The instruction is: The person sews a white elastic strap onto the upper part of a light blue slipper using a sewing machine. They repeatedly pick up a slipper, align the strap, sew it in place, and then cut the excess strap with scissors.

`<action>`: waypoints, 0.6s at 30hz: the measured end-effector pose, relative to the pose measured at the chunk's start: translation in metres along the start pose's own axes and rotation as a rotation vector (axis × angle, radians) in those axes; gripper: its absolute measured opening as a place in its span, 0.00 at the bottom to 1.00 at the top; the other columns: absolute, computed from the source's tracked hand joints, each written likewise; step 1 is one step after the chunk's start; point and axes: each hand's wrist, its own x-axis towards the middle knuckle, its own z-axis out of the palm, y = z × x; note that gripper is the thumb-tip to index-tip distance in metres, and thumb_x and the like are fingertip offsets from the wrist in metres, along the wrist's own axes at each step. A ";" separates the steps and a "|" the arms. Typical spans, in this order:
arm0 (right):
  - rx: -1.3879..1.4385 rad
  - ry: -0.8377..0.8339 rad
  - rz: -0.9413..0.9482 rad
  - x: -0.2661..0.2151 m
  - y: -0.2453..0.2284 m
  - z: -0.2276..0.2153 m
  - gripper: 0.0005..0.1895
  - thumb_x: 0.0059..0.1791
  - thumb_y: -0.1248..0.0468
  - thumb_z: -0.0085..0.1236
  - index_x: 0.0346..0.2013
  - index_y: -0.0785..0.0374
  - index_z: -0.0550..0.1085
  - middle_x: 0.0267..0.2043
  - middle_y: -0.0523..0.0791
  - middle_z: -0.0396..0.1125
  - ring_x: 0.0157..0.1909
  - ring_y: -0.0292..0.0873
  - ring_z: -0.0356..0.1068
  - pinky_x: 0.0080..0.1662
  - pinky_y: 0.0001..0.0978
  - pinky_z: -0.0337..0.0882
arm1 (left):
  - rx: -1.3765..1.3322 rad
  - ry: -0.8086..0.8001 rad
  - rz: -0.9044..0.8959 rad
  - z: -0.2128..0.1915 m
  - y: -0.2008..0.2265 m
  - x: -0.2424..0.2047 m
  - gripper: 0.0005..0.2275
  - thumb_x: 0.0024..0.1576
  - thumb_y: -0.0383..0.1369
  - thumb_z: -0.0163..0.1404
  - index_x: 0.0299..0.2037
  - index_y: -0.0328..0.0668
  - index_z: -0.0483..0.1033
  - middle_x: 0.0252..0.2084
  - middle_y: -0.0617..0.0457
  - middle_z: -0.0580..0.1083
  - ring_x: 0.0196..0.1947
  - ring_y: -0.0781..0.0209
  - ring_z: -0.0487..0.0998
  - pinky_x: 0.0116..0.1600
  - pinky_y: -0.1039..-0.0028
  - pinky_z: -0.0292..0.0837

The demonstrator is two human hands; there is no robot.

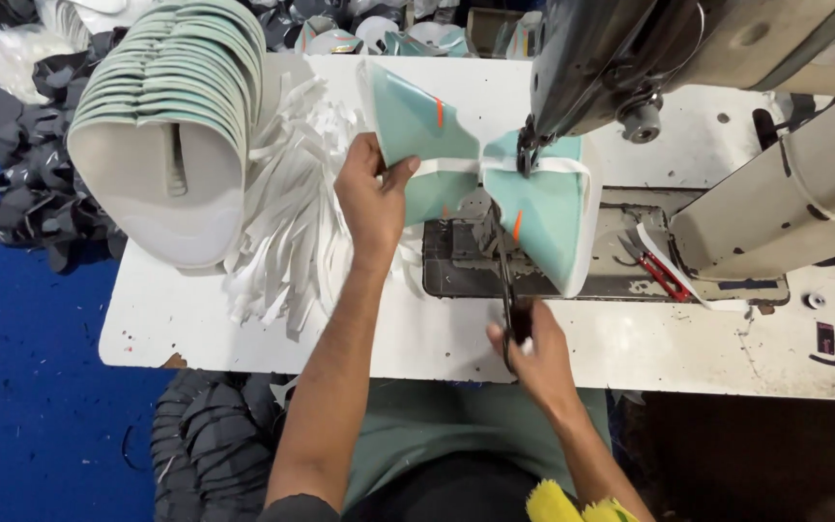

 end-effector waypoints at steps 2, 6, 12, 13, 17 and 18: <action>0.021 0.029 -0.032 0.011 -0.010 0.007 0.20 0.44 0.54 0.68 0.36 0.66 0.71 0.27 0.46 0.69 0.29 0.40 0.67 0.35 0.35 0.69 | 0.013 0.010 0.016 0.003 0.001 -0.002 0.10 0.55 0.19 0.61 0.40 0.31 0.72 0.35 0.50 0.79 0.36 0.67 0.78 0.41 0.78 0.73; 0.035 0.030 -0.002 0.007 -0.003 0.020 0.24 0.43 0.52 0.69 0.36 0.69 0.71 0.28 0.47 0.69 0.30 0.41 0.67 0.36 0.36 0.70 | -0.060 0.028 0.011 0.005 -0.005 -0.007 0.10 0.55 0.19 0.59 0.42 0.31 0.71 0.38 0.50 0.79 0.39 0.68 0.80 0.44 0.78 0.75; -0.016 0.076 -0.021 0.012 -0.033 0.010 0.26 0.42 0.53 0.71 0.38 0.70 0.71 0.26 0.47 0.66 0.28 0.41 0.63 0.33 0.36 0.67 | 0.000 0.000 0.092 0.000 0.001 -0.008 0.11 0.56 0.20 0.59 0.45 0.32 0.71 0.41 0.48 0.80 0.42 0.64 0.83 0.47 0.76 0.78; -0.004 0.092 -0.027 0.018 -0.044 0.008 0.25 0.42 0.53 0.71 0.37 0.70 0.71 0.25 0.46 0.65 0.27 0.39 0.63 0.31 0.36 0.66 | 0.016 -0.004 0.098 0.000 0.001 -0.007 0.11 0.57 0.20 0.59 0.46 0.32 0.71 0.41 0.48 0.81 0.42 0.63 0.84 0.47 0.76 0.79; 0.110 0.066 0.036 0.026 -0.040 0.014 0.22 0.44 0.54 0.71 0.32 0.69 0.70 0.22 0.44 0.64 0.24 0.37 0.60 0.28 0.34 0.63 | 0.096 0.008 0.099 -0.005 0.010 -0.009 0.12 0.56 0.22 0.60 0.47 0.33 0.72 0.40 0.47 0.81 0.41 0.62 0.84 0.46 0.75 0.78; 0.200 0.046 0.070 0.025 -0.037 0.017 0.21 0.45 0.56 0.70 0.31 0.69 0.69 0.21 0.44 0.64 0.23 0.37 0.61 0.27 0.33 0.63 | 0.117 0.020 0.091 -0.007 0.012 -0.010 0.13 0.56 0.22 0.60 0.48 0.32 0.72 0.40 0.47 0.81 0.40 0.62 0.84 0.45 0.75 0.77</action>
